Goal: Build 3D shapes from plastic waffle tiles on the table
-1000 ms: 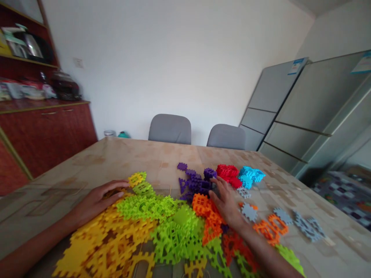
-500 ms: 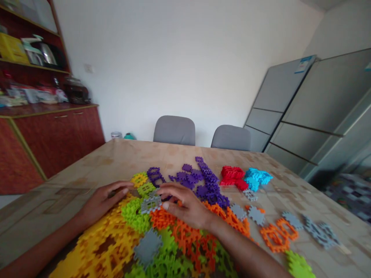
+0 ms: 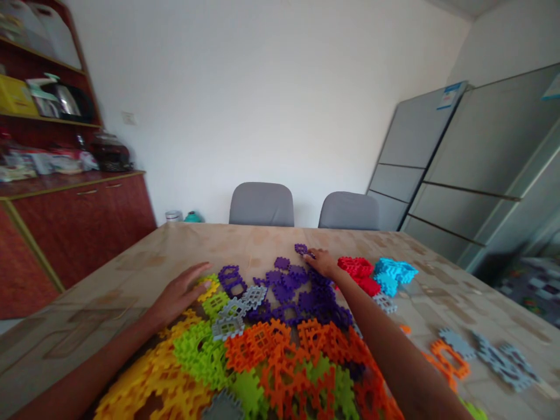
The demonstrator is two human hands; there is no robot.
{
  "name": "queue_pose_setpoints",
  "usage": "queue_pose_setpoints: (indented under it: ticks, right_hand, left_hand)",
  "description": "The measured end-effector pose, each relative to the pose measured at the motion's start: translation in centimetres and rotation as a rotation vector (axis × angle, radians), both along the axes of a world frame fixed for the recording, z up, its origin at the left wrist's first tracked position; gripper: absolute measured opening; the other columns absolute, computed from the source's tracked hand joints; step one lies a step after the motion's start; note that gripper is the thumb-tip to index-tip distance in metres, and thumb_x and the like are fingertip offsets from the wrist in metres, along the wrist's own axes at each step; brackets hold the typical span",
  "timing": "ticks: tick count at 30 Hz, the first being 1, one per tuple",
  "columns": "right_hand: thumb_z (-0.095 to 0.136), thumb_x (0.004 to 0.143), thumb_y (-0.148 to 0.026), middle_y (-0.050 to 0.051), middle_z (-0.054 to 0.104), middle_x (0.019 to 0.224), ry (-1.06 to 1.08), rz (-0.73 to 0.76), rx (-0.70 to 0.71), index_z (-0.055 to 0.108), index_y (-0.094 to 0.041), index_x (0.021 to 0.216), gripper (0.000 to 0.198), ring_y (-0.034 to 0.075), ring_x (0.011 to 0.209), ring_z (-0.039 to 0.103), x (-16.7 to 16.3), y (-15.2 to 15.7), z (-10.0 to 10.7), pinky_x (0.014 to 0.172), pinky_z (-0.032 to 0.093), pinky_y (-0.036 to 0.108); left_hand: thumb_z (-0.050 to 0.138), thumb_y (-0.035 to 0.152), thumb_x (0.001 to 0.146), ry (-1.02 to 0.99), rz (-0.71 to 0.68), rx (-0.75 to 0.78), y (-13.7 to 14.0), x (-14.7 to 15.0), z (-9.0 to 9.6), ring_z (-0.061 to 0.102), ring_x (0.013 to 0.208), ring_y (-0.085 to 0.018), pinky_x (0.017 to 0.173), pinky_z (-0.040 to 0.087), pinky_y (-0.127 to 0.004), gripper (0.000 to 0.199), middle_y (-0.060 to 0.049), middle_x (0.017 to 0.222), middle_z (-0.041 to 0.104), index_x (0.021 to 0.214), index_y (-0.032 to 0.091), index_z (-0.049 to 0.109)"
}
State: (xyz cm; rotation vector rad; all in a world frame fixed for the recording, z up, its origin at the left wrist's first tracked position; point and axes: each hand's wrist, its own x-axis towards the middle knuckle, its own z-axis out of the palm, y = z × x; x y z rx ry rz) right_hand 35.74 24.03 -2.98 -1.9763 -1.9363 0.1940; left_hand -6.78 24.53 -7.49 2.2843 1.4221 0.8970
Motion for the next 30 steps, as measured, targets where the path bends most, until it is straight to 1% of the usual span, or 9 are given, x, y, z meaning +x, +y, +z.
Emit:
queue_pose_setpoints:
  ticks: [6,11,15,18,22,25,27,29,30]
  right_hand:
    - [0.061,0.097,-0.037,0.01,0.06,0.13,-0.066,-0.043,-0.078,0.058,-0.019,0.127,0.036,0.025,0.109,0.062,-1.0,2.5,-0.3,0.092,0.054,0.047]
    - [0.062,0.096,-0.036,0.01,0.059,0.131,-0.033,0.074,-0.086,0.059,-0.019,0.127,0.036,0.025,0.111,0.062,-2.9,2.2,-1.0,0.092,0.053,0.048]
    - [0.063,0.096,-0.035,0.008,0.064,0.123,0.073,0.29,-0.048,0.063,-0.017,0.118,0.029,0.023,0.107,0.064,-5.1,0.4,-1.6,0.091,0.054,0.046]
    - [0.066,0.093,-0.032,0.006,0.07,0.11,0.196,0.45,0.001,0.067,-0.018,0.11,0.021,0.019,0.098,0.067,-7.4,-1.7,-1.7,0.088,0.055,0.038]
    - [0.062,0.095,-0.036,0.004,0.073,0.111,0.32,0.632,0.075,0.068,-0.021,0.114,0.025,0.018,0.101,0.068,-11.0,-5.7,-1.0,0.089,0.053,0.03]
    - [0.062,0.095,-0.041,0.002,0.073,0.114,0.335,0.805,0.088,0.066,-0.023,0.12,0.031,0.014,0.098,0.069,-12.3,-8.6,0.4,0.086,0.053,0.023]
    - [0.061,0.095,-0.039,0.0,0.073,0.114,0.259,0.794,0.127,0.067,-0.025,0.12,0.029,0.012,0.097,0.069,-11.6,-9.5,1.6,0.086,0.053,0.021]
    - [0.059,0.097,-0.035,-0.001,0.073,0.116,0.151,0.576,0.192,0.069,-0.027,0.117,0.024,0.014,0.105,0.067,-9.0,-9.1,2.9,0.093,0.05,0.022]
    - [0.055,0.099,-0.032,0.002,0.072,0.12,0.131,0.465,0.214,0.068,-0.025,0.119,0.025,0.015,0.111,0.065,-7.0,-8.5,3.5,0.098,0.048,0.025]
  left_hand:
    - [0.041,0.066,0.091,0.087,-0.088,0.025,0.1,-0.3,-0.5,0.051,0.135,-0.031,0.116,0.037,-0.044,0.07,-0.012,0.146,0.055,0.14,0.018,0.054]
    - [0.047,0.067,0.088,0.129,-0.123,0.027,0.2,-0.3,-0.8,0.05,0.135,-0.034,0.115,0.037,-0.047,0.068,-0.012,0.145,0.057,0.136,0.02,0.059]
    - [0.053,0.066,0.086,0.104,-0.155,0.014,0.1,-0.2,-0.8,0.054,0.131,-0.033,0.114,0.039,-0.044,0.065,-0.01,0.138,0.062,0.135,0.024,0.06]
    - [0.051,0.065,0.087,0.057,-0.158,-0.013,-0.3,0.0,-0.4,0.061,0.122,-0.032,0.107,0.046,-0.041,0.063,-0.01,0.131,0.067,0.132,0.023,0.062]
    - [0.052,0.07,0.085,-0.033,-0.159,-0.067,-0.9,0.2,0.6,0.067,0.111,-0.03,0.1,0.051,-0.037,0.064,-0.009,0.119,0.072,0.126,0.022,0.066]
    - [0.049,0.073,0.087,-0.124,-0.118,-0.117,-1.3,-0.1,1.1,0.065,0.113,-0.03,0.098,0.051,-0.035,0.065,-0.008,0.116,0.073,0.122,0.022,0.068]
    - [0.046,0.072,0.09,-0.183,-0.073,-0.151,-1.5,-0.4,1.3,0.066,0.11,-0.029,0.093,0.053,-0.033,0.065,-0.006,0.112,0.073,0.124,0.021,0.066]
    - [0.043,0.07,0.092,-0.229,-0.032,-0.181,-1.7,-0.6,1.4,0.068,0.096,-0.027,0.081,0.056,-0.031,0.066,-0.005,0.102,0.073,0.126,0.019,0.064]
    - [0.042,0.07,0.092,-0.247,-0.017,-0.195,-1.7,-0.7,1.4,0.068,0.087,-0.025,0.073,0.057,-0.03,0.066,-0.004,0.096,0.072,0.126,0.018,0.064]
